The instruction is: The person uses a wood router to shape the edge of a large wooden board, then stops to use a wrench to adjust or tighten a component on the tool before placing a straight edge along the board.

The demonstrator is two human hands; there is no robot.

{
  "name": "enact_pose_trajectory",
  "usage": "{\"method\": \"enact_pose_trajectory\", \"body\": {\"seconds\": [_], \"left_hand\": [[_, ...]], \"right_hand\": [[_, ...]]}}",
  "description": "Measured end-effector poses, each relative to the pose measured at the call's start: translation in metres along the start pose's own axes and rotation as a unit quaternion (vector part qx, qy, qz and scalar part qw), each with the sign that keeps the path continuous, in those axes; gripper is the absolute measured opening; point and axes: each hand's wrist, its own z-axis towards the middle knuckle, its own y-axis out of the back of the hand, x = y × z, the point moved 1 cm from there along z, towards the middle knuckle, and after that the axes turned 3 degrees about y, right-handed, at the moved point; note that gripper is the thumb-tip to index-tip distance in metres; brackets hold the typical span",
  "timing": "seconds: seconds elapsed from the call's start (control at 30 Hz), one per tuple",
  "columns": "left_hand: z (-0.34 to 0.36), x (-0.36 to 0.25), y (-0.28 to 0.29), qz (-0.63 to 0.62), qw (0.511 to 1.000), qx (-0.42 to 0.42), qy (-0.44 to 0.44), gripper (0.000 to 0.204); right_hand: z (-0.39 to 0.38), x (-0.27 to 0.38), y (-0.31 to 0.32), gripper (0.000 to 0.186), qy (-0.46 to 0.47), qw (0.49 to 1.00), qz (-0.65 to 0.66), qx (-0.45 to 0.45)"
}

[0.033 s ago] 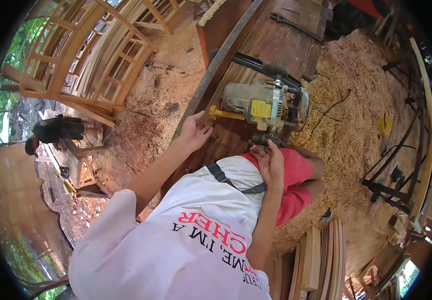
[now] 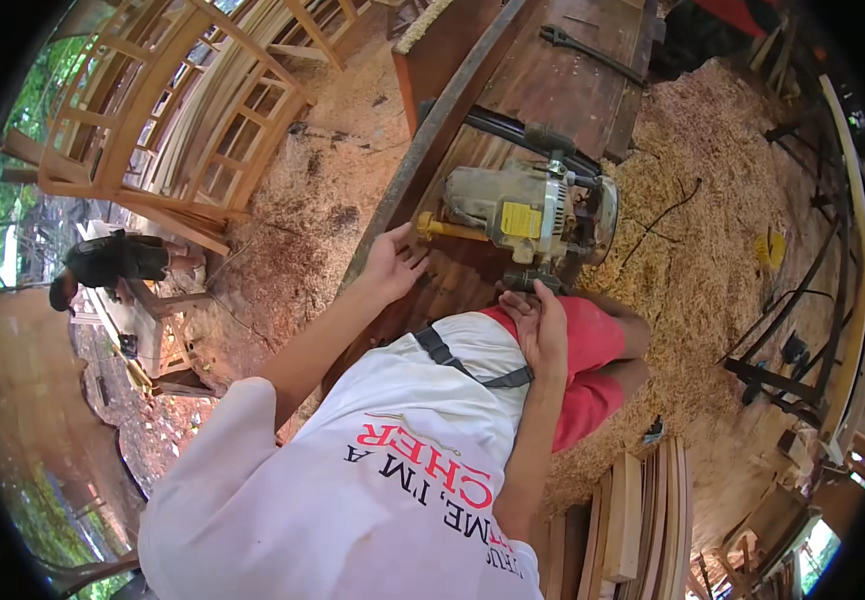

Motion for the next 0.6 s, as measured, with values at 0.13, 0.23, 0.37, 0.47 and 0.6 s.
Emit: {"method": "enact_pose_trajectory", "body": {"seconds": [0.13,0.23,0.37,0.47,0.6], "left_hand": [[0.012,0.000,-0.010,-0.015,0.998,0.064,0.015,0.055],[-0.020,-0.010,-0.025,-0.031,0.996,-0.065,0.057,0.043],[-0.028,-0.016,-0.011,-0.042,0.998,0.017,-0.038,0.041],[-0.018,-0.006,-0.014,0.051,0.996,-0.029,-0.064,0.039],[0.003,0.018,0.000,0.142,0.990,-0.006,0.001,0.035]], "right_hand": [[-0.001,0.002,-0.006,0.031,0.000,1.000,-0.008,-0.006],[-0.005,0.005,-0.005,0.021,0.000,1.000,0.011,-0.014],[-0.006,0.002,-0.004,0.028,0.009,1.000,0.003,-0.007],[-0.004,0.003,-0.002,0.028,0.000,1.000,0.000,-0.022],[-0.003,0.002,-0.006,0.028,0.000,1.000,-0.003,-0.016]]}}
